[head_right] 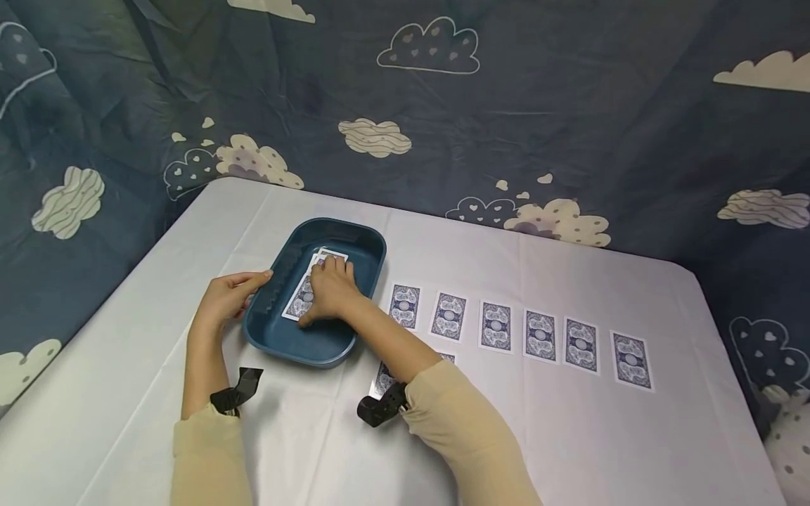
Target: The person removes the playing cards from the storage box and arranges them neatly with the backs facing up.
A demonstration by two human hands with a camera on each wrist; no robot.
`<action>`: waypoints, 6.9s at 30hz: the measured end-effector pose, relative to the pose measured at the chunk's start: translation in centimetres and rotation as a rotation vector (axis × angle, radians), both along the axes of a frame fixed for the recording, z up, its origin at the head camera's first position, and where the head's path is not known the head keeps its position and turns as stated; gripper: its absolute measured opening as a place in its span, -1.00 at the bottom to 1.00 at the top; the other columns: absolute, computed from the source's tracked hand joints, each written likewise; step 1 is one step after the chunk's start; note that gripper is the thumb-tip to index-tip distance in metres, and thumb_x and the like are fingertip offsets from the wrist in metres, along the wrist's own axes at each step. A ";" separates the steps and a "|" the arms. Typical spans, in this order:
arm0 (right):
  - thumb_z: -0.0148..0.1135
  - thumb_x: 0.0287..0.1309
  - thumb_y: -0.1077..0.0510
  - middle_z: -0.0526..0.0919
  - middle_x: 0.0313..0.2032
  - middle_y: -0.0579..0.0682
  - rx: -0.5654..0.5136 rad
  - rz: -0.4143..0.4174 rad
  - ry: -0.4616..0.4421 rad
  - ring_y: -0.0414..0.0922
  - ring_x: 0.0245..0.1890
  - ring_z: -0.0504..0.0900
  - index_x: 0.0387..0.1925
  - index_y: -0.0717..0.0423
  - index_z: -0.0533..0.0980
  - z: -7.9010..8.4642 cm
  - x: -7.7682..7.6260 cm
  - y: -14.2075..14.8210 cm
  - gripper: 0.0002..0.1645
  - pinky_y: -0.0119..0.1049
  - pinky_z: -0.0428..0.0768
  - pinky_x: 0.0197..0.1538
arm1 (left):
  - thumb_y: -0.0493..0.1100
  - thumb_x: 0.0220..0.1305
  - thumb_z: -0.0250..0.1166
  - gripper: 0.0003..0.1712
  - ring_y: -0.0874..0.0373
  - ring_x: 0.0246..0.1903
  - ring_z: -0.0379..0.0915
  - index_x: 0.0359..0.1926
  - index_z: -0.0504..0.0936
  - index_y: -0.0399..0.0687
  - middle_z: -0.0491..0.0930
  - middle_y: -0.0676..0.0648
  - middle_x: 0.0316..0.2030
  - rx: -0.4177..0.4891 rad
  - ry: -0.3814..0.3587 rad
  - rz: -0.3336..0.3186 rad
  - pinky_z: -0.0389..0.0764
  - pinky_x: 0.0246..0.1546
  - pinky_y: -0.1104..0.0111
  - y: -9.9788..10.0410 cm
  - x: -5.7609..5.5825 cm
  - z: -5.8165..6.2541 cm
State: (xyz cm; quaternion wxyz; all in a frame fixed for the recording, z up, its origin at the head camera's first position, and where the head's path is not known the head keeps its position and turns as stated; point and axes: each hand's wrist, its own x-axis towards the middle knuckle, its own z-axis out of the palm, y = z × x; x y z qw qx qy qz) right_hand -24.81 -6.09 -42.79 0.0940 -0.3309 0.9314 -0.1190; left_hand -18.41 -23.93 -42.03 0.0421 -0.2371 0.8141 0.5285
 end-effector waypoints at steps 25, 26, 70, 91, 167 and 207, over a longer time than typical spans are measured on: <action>0.55 -0.61 -0.23 0.35 -0.01 0.08 -0.276 -0.026 0.241 0.03 0.04 0.26 0.16 0.08 0.30 8.6 3.7 14.2 0.17 0.06 -0.03 0.19 | 0.31 0.07 0.22 -0.30 0.31 -0.50 0.39 0.07 0.57 -0.09 0.52 -0.14 -0.09 -0.021 -0.023 0.002 0.41 -0.54 0.50 0.2 0.4 0.2; 0.57 -0.62 -0.20 0.35 -0.01 0.09 -0.278 -0.029 0.230 0.04 0.04 0.26 0.16 0.09 0.30 8.6 4.0 15.5 0.17 0.08 -0.05 0.19 | 0.31 0.07 0.22 -0.29 0.31 -0.49 0.40 0.07 0.57 -0.09 0.52 -0.15 -0.07 -0.020 -0.022 0.001 0.42 -0.53 0.50 0.2 0.4 0.2; 0.17 -0.42 -0.65 0.47 -0.06 -0.02 -0.080 -0.121 0.228 -0.06 -0.19 0.46 0.04 -0.14 0.50 4.3 4.7 20.2 0.02 -0.12 0.46 -0.21 | 0.28 0.08 0.24 -0.30 0.38 -0.59 0.40 0.06 0.56 -0.16 0.55 0.02 -0.33 0.014 -0.024 -0.012 0.43 -0.59 0.49 0.1 0.1 0.1; 0.19 -0.40 -0.63 0.44 -0.09 0.03 -0.042 -0.001 0.266 -0.07 -0.10 0.38 0.06 0.01 0.47 1.1 -0.2 1.3 0.07 -0.18 0.38 -0.11 | 0.24 0.10 0.25 -0.34 0.35 -0.59 0.43 0.05 0.57 -0.16 0.56 -0.09 -0.20 0.072 -0.029 -0.016 0.47 -0.58 0.49 0.0 0.0 -0.4; 0.46 -0.38 -0.35 0.33 0.07 0.12 0.020 -0.035 0.003 0.02 0.08 0.23 0.19 0.20 0.32 0.6 -1.3 0.7 0.14 0.04 0.05 0.21 | 0.02 0.09 0.35 -0.55 0.33 -0.63 0.44 -0.18 0.61 -0.30 0.55 0.15 -0.61 0.098 0.081 0.071 0.48 -0.54 0.50 0.0 -0.4 -0.1; 0.47 -0.45 -0.36 0.36 0.03 0.05 -0.378 -0.114 0.145 -0.03 0.06 0.26 0.19 0.04 0.34 4.0 0.3 8.6 0.11 -0.07 0.18 0.10 | 0.05 0.08 0.35 -0.55 0.33 -0.62 0.38 -0.19 0.63 -0.26 0.61 0.05 -0.53 0.080 0.054 0.051 0.43 -0.55 0.49 0.9 -0.3 -0.4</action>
